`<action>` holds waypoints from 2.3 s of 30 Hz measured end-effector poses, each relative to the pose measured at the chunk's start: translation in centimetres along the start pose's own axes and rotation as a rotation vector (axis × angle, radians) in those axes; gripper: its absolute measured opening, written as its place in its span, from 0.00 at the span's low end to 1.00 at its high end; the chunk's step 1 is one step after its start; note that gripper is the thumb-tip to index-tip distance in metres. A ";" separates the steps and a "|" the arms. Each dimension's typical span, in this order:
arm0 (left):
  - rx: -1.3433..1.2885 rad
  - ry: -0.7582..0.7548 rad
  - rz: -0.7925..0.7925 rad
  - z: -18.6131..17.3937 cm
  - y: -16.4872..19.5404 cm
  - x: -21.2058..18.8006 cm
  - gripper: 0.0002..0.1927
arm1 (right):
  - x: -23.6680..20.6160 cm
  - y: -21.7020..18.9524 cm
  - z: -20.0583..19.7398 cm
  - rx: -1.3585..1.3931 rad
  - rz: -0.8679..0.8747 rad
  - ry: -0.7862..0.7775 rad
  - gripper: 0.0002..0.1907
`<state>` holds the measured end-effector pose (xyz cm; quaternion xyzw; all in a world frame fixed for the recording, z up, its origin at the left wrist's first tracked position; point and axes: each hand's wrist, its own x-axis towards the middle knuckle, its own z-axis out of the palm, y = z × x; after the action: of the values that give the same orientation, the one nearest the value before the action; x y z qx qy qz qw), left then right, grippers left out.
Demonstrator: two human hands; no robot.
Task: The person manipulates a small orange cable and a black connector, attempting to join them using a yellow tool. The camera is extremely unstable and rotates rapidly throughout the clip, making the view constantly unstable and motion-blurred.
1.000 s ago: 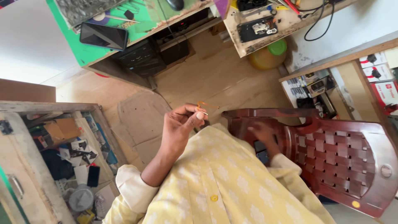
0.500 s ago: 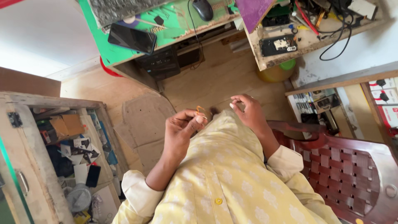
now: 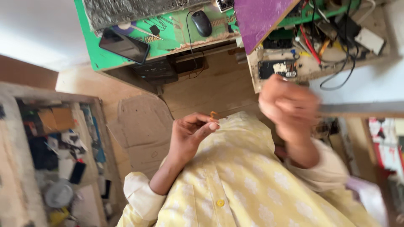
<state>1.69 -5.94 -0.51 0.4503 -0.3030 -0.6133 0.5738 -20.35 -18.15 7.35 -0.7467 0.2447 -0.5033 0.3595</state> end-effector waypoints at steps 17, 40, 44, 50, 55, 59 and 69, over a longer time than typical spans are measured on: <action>-0.133 0.124 0.069 23.7 -9.7 10.4 0.08 | 7.5 4.9 -25.6 0.522 -0.329 -0.426 0.04; -0.092 0.408 0.153 30.1 -11.4 9.4 0.09 | -3.0 33.5 -25.2 -0.582 0.220 -0.283 0.09; -0.118 0.422 0.155 29.6 -11.4 9.4 0.09 | -2.1 32.5 -24.4 -0.677 0.259 -0.311 0.07; -0.104 0.450 0.147 27.9 -11.7 10.4 0.09 | -1.2 33.4 -24.2 -0.609 0.347 -0.344 0.08; -0.092 0.425 0.166 26.4 -12.9 11.3 0.09 | -1.3 34.8 -25.3 -0.256 0.570 -0.285 0.06; -0.149 0.396 0.163 25.8 -14.1 12.5 0.09 | -1.4 34.9 -26.3 0.294 0.852 0.014 0.08; -0.123 0.328 0.175 25.7 -15.9 14.7 0.06 | -3.5 28.2 -25.6 0.733 0.911 -0.047 0.13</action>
<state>-27.35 -21.57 -7.04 0.4802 -0.2057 -0.4969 0.6930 -45.52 -40.59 -10.73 -0.4040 0.3430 -0.3331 0.7799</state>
